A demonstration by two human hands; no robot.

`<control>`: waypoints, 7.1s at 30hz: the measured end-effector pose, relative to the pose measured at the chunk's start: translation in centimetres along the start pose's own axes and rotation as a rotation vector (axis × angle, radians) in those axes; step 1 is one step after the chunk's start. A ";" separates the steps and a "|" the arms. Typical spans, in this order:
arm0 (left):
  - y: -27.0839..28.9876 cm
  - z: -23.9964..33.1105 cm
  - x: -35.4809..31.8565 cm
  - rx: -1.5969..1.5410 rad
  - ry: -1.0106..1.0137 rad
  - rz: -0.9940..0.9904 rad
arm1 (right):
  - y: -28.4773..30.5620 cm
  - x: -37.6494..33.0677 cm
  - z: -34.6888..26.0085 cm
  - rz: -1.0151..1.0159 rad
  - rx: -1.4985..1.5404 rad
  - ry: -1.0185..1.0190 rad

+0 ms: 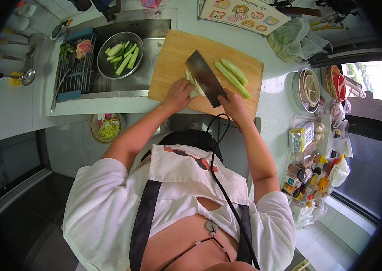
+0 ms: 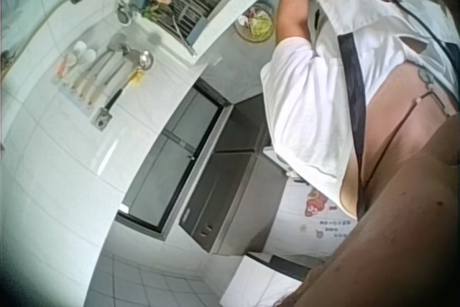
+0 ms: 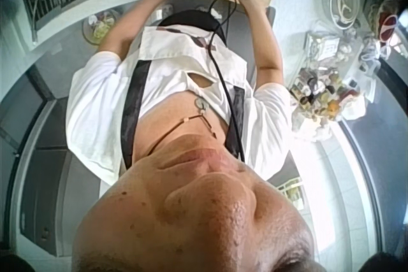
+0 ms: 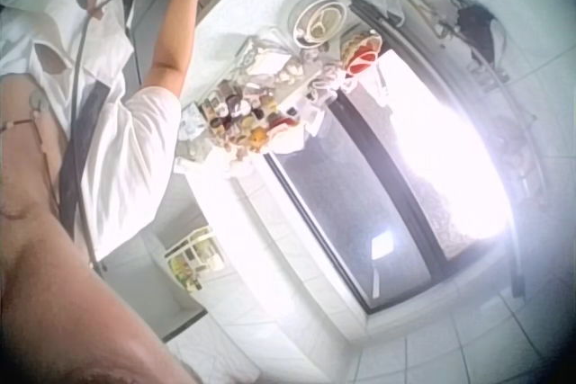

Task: The person washes cucumbers in a bowl in the sink, places a cutting board onto the counter, and uses a cleaver to slice the cucumbers into pieces, placing them into a small dish.

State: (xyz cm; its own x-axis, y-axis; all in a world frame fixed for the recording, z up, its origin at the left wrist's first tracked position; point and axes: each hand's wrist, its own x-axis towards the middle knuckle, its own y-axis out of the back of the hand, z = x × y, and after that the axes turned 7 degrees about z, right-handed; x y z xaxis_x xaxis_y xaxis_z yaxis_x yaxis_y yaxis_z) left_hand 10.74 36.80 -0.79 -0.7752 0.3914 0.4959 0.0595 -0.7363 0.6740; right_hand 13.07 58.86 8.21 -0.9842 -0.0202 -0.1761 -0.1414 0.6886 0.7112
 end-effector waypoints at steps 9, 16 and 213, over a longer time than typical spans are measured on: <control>-0.8 -0.3 -0.2 0.017 -0.012 0.009 | -1.5 0.9 -0.8 -0.102 0.048 -0.135; 0.4 -0.9 -0.8 0.054 0.036 -0.010 | -4.1 3.0 1.7 0.133 -0.084 0.055; -1.1 -3.8 0.8 -0.066 -0.018 0.128 | -7.6 -0.4 -2.1 0.102 -0.404 -0.037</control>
State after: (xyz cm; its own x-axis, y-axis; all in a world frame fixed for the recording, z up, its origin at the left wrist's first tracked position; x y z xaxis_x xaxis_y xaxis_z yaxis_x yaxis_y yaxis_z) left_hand 7.65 35.83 -3.25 -0.7526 0.3010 0.5857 0.1154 -0.8154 0.5673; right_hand 14.32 52.10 4.31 -0.9918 0.0646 -0.1105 -0.0817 0.3456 0.9348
